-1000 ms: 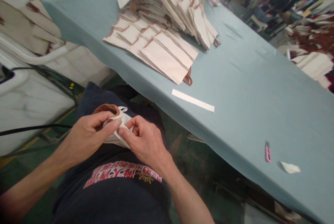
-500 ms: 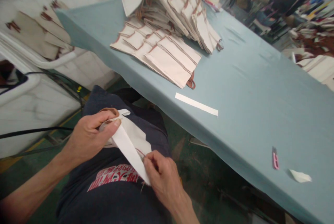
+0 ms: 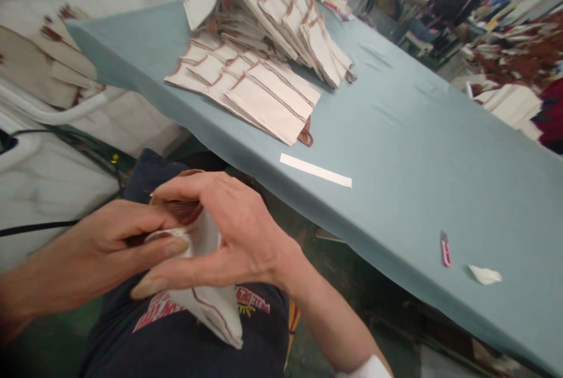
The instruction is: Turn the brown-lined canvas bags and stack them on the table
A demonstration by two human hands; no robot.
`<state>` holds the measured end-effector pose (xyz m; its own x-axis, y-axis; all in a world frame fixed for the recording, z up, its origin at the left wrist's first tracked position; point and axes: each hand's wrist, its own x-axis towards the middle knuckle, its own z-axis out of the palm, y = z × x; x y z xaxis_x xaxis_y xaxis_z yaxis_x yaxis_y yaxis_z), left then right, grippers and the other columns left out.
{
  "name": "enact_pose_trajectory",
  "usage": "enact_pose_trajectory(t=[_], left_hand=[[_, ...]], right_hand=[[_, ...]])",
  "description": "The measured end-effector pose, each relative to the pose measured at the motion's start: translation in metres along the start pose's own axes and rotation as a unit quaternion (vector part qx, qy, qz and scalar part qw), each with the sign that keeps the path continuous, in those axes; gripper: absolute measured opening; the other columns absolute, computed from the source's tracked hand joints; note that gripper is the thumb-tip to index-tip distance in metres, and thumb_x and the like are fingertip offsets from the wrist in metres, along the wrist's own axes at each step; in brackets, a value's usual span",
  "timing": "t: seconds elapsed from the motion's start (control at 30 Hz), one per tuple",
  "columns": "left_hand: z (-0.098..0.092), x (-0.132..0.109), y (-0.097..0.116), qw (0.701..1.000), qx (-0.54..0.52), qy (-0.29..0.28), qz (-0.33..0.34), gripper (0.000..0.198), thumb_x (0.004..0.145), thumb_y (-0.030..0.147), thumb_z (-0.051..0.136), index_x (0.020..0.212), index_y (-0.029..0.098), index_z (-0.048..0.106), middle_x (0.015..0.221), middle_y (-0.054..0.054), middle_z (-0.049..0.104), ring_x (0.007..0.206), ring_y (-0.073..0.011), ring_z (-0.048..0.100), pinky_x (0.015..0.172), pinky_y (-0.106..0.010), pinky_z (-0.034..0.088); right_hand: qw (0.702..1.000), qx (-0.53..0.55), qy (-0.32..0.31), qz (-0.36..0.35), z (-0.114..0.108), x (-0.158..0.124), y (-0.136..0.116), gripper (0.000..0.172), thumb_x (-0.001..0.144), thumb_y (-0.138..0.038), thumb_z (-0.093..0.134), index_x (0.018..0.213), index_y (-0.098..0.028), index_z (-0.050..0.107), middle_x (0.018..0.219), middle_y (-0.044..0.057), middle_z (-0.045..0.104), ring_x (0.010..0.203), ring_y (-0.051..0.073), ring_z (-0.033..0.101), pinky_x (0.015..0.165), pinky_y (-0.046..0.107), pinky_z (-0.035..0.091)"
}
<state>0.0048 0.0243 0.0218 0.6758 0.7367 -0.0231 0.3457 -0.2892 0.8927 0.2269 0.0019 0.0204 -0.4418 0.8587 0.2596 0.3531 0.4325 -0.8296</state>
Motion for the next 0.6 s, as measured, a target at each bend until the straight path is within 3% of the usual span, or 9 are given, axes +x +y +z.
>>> enact_pose_trajectory(t=[0.1,0.2,0.33,0.43,0.6], left_hand=[[-0.002,-0.006,-0.005,1.000,-0.005,0.002,-0.019,0.045,0.105,0.037,0.063,0.062,0.020,0.062,0.058,0.007,0.053,0.053,-0.0095,0.045,0.052,-0.022,0.035],[-0.004,-0.012,-0.012,0.998,-0.016,-0.006,-0.054,0.049,0.105,0.042,0.063,0.061,0.021,0.058,0.056,0.008,0.047,0.051,-0.0096,0.040,0.048,-0.023,0.030],[-0.003,-0.015,-0.019,0.993,-0.040,-0.026,-0.112,0.050,0.102,0.049,0.063,0.061,0.022,0.054,0.058,0.007,0.042,0.054,-0.0106,0.035,0.047,-0.024,0.027],[-0.002,-0.017,-0.025,0.988,-0.045,-0.021,-0.149,0.047,0.099,0.050,0.064,0.063,0.022,0.053,0.060,0.007,0.042,0.057,-0.0112,0.035,0.049,-0.024,0.027],[-0.006,-0.018,-0.032,0.991,-0.067,-0.034,-0.115,0.043,0.099,0.043,0.062,0.063,0.022,0.053,0.061,0.007,0.042,0.057,-0.0108,0.037,0.051,-0.023,0.028]], right_hand=[[0.995,-0.072,-0.071,-0.023,0.005,0.020,0.010,0.049,0.080,-0.065,0.100,0.108,-0.033,0.077,0.105,-0.001,0.083,0.105,0.022,0.078,0.104,0.036,0.060],[0.991,-0.096,-0.092,-0.034,0.009,0.024,0.021,0.057,0.083,-0.077,0.092,0.080,-0.026,0.065,0.071,-0.005,0.060,0.072,0.017,0.060,0.078,0.035,0.050],[0.986,-0.006,-0.159,0.039,0.007,0.019,0.021,0.062,0.093,-0.065,0.089,0.072,-0.024,0.048,0.065,-0.008,0.043,0.061,0.011,0.039,0.063,0.031,0.027],[0.980,0.054,-0.171,0.091,0.007,0.018,0.019,0.057,0.098,-0.054,0.087,0.072,-0.023,0.047,0.065,-0.010,0.038,0.061,0.009,0.031,0.063,0.031,0.022],[0.962,0.138,-0.202,0.120,0.016,0.023,0.026,0.070,0.098,-0.078,0.073,0.066,-0.024,0.043,0.064,-0.007,0.036,0.063,0.011,0.032,0.061,0.030,0.022]])
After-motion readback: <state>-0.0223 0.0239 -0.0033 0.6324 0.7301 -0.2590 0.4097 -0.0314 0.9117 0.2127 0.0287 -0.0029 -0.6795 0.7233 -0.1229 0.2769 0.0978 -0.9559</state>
